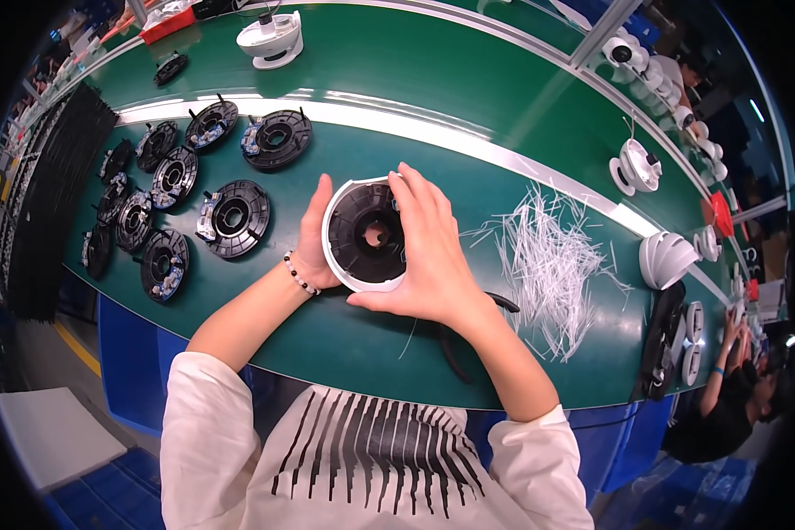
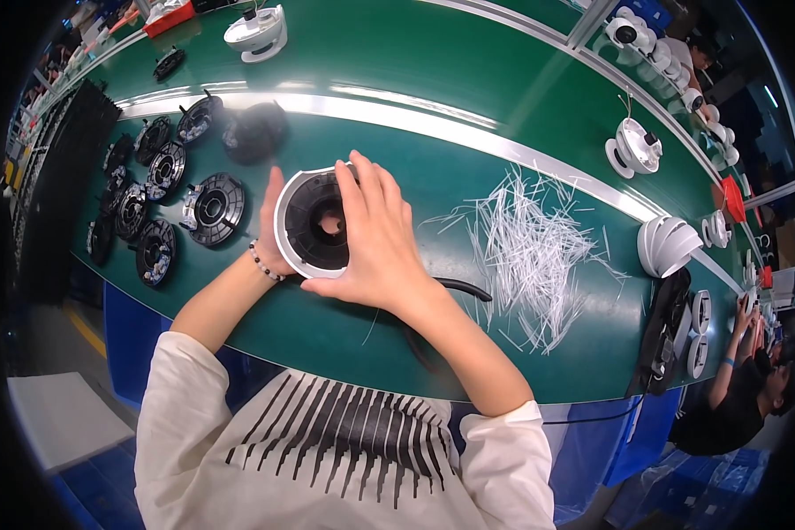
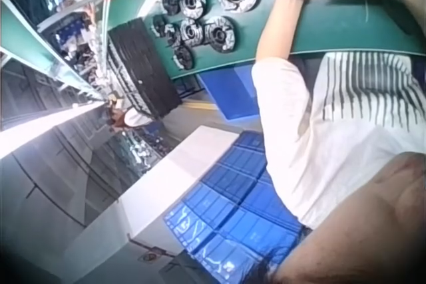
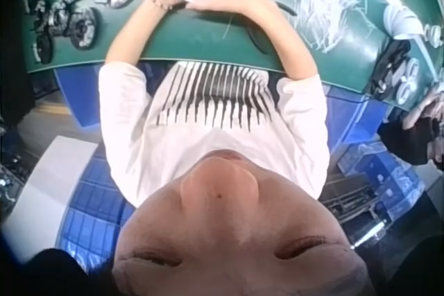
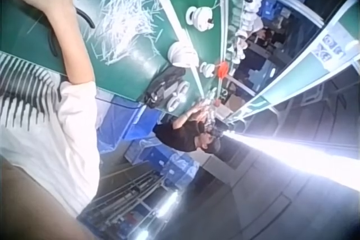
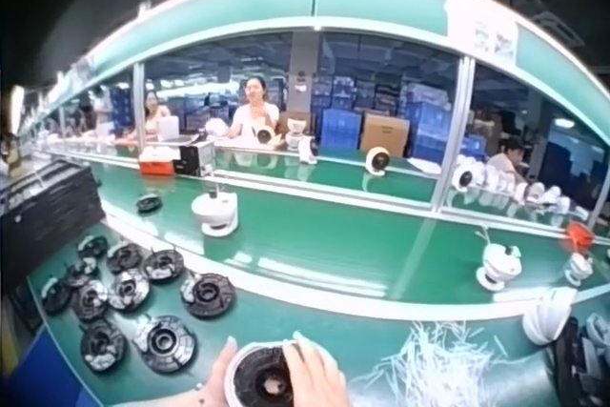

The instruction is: Trim excess plastic and assemble lighting fixture housing components on an assembly line.

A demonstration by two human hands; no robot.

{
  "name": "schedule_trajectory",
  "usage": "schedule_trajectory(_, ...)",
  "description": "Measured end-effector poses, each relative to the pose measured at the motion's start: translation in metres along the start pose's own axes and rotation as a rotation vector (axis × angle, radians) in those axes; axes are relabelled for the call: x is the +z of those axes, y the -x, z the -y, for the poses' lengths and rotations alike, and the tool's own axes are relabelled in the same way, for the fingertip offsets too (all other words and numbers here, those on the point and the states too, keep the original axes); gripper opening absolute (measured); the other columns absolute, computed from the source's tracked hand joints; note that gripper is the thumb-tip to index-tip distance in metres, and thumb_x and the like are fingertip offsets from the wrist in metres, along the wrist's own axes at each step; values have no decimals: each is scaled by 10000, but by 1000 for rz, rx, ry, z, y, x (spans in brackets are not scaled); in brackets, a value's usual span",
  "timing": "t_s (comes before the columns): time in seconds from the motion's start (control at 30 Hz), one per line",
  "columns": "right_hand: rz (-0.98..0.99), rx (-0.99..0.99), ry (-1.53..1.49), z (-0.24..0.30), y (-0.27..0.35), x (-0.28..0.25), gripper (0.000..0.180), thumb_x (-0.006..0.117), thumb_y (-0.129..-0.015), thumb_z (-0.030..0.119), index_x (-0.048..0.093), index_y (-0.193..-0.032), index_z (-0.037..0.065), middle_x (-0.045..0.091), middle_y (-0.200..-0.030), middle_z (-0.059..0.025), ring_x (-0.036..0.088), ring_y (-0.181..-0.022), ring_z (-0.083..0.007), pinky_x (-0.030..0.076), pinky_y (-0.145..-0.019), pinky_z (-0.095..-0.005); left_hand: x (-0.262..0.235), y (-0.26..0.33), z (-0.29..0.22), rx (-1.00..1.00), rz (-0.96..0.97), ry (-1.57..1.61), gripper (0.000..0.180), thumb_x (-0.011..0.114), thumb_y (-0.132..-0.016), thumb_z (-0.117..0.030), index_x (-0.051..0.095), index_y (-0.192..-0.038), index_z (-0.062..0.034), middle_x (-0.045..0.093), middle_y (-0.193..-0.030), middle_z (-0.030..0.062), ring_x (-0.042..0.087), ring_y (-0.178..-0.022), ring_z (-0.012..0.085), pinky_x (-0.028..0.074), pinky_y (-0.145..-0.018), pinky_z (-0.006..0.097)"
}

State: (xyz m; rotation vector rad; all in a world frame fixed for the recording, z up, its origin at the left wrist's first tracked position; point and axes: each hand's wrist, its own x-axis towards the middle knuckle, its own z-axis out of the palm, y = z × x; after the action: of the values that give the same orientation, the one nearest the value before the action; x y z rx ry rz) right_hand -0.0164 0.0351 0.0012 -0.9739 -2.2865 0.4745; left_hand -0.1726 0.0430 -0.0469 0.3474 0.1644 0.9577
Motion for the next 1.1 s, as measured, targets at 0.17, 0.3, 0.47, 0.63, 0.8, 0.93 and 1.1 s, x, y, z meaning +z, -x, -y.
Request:
schedule_trajectory(0.17,-93,-30,-30,4,4,14,1200,791,-417,363,84,-1304,-25,198,-1317,-232,207,-1208,-411,221,-967,-477,2,10,3,110,38,-56,585,469,-762,-485,455,-1150,-47,551,-1033,93,542,-927,198,433,-846,358)
schedule_trajectory(0.3,-111,-32,-3,4,6,18,1151,788,-453,337,100,-1313,-1,161,-1342,-235,152,-1234,-429,190,-984,-489,5,10,-1,151,-3,-52,526,460,-764,-433,478,-1122,-48,555,-1025,98,545,-918,201,443,-822,353)
schedule_trajectory(0.47,-103,-256,169,6,4,16,680,695,-560,115,432,-1187,112,351,-1288,-106,310,-1186,-342,255,-924,-530,31,16,-17,158,-246,62,596,315,-787,-532,511,-1088,-57,542,-1070,114,530,-971,242,413,-866,379)
schedule_trajectory(0.63,-106,-361,232,-14,-25,8,410,593,-603,23,560,-1005,93,570,-1037,-47,517,-989,-255,338,-895,-468,25,20,-17,189,-264,74,776,277,-763,-656,370,-1219,-34,423,-1222,119,431,-1103,273,315,-934,494)
schedule_trajectory(0.8,-227,-206,425,-55,-84,-7,372,576,-606,8,542,-969,85,577,-961,-82,520,-953,-268,361,-835,-440,16,11,-14,134,-331,70,784,364,-763,-619,298,-1255,-13,384,-1247,169,408,-1109,297,303,-932,497)
schedule_trajectory(0.93,-271,-27,551,-119,-121,-2,188,543,-648,25,567,-821,92,600,-792,-51,543,-837,-242,366,-754,-452,10,-1,-10,69,-293,12,736,351,-782,-597,349,-1225,-10,457,-1166,156,461,-1034,278,359,-882,440)
schedule_trajectory(1.1,-108,302,776,-179,-119,-21,50,559,-665,156,597,-697,147,594,-743,-45,559,-809,-217,382,-682,-459,17,-32,7,20,-255,81,666,395,-785,-559,429,-1148,-1,520,-1064,162,518,-941,279,399,-840,431)
